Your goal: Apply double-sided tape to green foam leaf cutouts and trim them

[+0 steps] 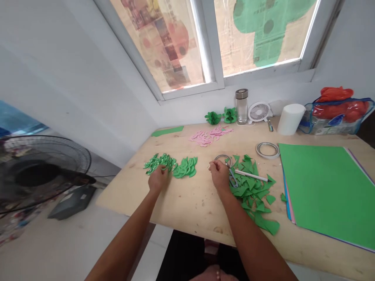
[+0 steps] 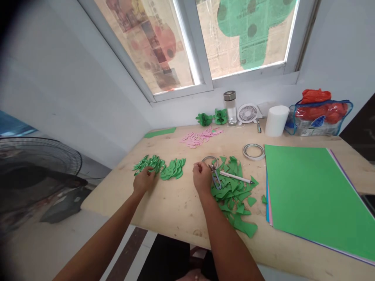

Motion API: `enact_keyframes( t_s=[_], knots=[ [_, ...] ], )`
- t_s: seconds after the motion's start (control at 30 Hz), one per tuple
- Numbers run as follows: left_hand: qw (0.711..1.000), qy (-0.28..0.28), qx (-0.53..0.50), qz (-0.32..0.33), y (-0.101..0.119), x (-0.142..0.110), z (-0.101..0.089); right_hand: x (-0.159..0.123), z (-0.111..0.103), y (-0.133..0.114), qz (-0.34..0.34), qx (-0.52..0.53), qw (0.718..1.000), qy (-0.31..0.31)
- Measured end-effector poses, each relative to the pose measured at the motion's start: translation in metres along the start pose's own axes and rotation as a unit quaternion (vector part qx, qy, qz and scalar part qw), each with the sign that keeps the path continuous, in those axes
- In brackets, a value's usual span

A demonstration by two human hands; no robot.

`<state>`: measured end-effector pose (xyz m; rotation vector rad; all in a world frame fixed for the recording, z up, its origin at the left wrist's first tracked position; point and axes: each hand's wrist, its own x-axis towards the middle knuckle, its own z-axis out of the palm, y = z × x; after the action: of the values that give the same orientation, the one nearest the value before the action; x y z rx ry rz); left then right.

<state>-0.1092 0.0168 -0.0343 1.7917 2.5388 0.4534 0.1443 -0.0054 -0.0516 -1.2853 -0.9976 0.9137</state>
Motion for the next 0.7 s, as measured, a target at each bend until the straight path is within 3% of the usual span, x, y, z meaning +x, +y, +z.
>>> enact_keyframes(
  t_s=[0.23, 0.5, 0.7],
  knots=[
    [0.998, 0.011, 0.002, 0.062, -0.003, -0.019, 0.002, 0.0, -0.001, 0.002, 0.003, 0.005, 1.0, -0.002],
    [0.997, 0.052, -0.013, 0.056, -0.004, -0.019, 0.009, 0.001, -0.002, 0.004, 0.004, 0.006, 1.0, -0.004],
    [0.993, 0.06, -0.031, 0.102, -0.004, -0.043, 0.011, 0.002, -0.003, 0.002, 0.001, 0.013, 1.0, -0.002]
  ],
)
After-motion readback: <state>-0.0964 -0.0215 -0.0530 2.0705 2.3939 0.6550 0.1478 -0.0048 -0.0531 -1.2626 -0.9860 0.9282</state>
